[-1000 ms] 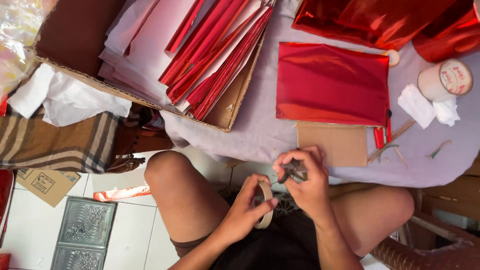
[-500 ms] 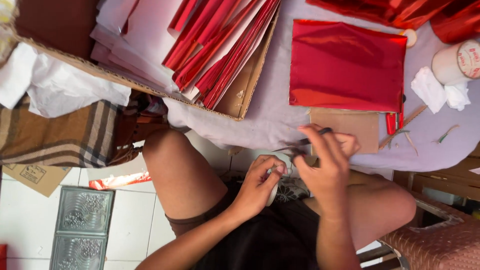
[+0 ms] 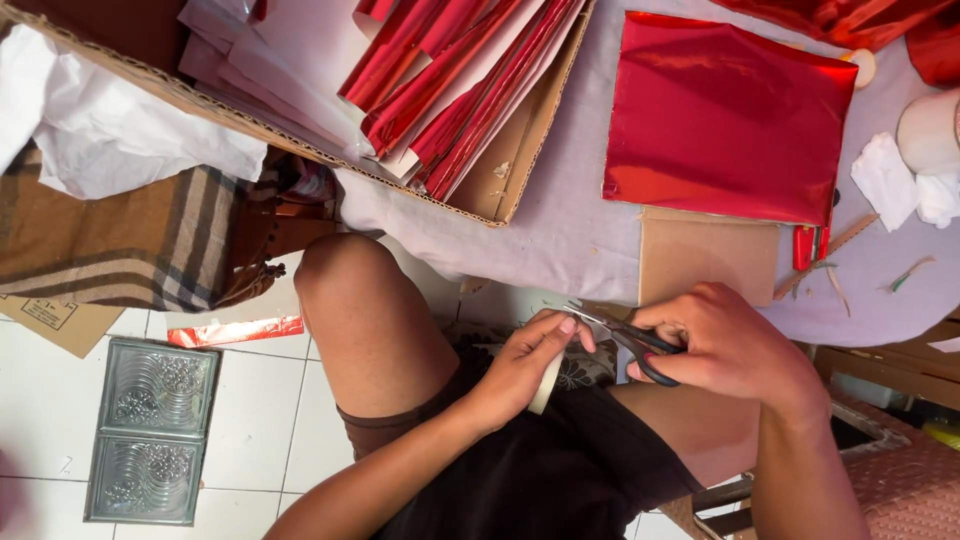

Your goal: The person is assembling a gift bag by applying double-sided tape to red metallic paper and folding it into shape.

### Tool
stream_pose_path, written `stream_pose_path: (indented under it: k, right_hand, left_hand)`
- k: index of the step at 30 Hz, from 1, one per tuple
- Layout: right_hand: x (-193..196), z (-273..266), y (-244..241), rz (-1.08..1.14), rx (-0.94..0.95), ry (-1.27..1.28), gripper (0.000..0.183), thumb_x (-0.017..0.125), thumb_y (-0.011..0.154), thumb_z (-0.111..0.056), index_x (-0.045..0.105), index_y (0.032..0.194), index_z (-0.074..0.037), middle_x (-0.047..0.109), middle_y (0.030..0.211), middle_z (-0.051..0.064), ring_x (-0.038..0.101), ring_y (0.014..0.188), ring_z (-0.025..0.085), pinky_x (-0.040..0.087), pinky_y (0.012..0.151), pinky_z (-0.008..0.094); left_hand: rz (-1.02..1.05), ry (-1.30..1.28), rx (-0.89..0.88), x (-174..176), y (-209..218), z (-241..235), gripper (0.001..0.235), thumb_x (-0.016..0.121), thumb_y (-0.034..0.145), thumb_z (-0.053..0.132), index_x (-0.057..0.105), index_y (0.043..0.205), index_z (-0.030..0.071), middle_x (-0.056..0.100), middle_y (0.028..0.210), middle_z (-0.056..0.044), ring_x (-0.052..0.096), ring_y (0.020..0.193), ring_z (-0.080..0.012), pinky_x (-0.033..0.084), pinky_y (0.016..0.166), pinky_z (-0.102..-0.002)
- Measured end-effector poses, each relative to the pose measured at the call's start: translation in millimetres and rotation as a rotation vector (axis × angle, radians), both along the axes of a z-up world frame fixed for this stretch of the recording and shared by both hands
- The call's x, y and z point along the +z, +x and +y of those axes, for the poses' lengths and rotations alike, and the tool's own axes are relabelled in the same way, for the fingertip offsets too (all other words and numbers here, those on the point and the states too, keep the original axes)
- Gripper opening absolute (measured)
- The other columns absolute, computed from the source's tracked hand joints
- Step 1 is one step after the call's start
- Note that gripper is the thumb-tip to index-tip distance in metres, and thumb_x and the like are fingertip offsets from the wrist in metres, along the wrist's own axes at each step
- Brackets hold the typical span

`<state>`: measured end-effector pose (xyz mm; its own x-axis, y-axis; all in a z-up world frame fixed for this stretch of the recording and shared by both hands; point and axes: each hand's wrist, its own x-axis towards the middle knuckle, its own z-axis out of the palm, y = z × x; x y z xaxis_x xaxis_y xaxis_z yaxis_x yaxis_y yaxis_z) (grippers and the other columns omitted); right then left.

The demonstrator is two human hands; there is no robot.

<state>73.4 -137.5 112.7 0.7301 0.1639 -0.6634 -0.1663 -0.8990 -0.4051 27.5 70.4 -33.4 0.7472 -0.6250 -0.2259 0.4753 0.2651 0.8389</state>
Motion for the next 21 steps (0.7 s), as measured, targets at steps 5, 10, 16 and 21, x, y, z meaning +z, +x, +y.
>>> stream_pose_path:
  k: [5,10,16,21]
  right_hand:
    - [-6.1,2.2,3.1,-0.018,0.045,0.023,0.019,0.084,0.062,-0.021,0.074,0.056,-0.006,0.045,0.042,0.001,0.031,0.045,0.017,0.026,0.049,0.035]
    - [-14.0,-4.8,-0.1,-0.030,0.024,0.034,0.026,0.083,0.061,-0.018,0.064,0.055,-0.003,0.039,0.045,0.002,0.029,0.049,0.018,0.027,0.049,0.035]
    - [-12.6,-9.2,-2.1,0.002,0.042,0.075,0.031,0.086,0.065,-0.022,0.065,0.054,-0.003,0.040,0.043,0.003,0.028,0.047,0.019,0.025,0.049,0.037]
    - [-19.0,-40.6,-27.2,0.133,0.059,0.224,0.040,0.085,0.078,-0.042,0.067,0.060,-0.010,0.050,0.042,-0.004,0.042,0.038,0.014,0.034,0.048,0.032]
  left_hand:
    - [0.160,-0.032,-0.034,-1.4,-0.9,3.6,0.039,0.043,0.114,0.036,0.071,0.103,0.011,0.065,0.113,0.002,0.059,0.111,-0.0118,0.045,0.097,-0.030]
    - [0.206,-0.060,-0.051,-0.2,2.8,6.7,0.041,0.041,0.115,0.036,0.071,0.104,0.010,0.069,0.109,0.001,0.059,0.104,-0.0104,0.048,0.094,-0.028]
    - [0.246,-0.044,-0.089,-3.7,5.8,10.2,0.039,0.043,0.113,0.036,0.071,0.105,0.010,0.070,0.110,0.000,0.058,0.108,-0.0117,0.047,0.093,-0.029]
    - [0.137,0.042,-0.092,1.4,6.4,14.2,0.039,0.045,0.112,0.036,0.073,0.102,0.010,0.059,0.112,-0.002,0.059,0.112,-0.0161,0.046,0.096,-0.033]
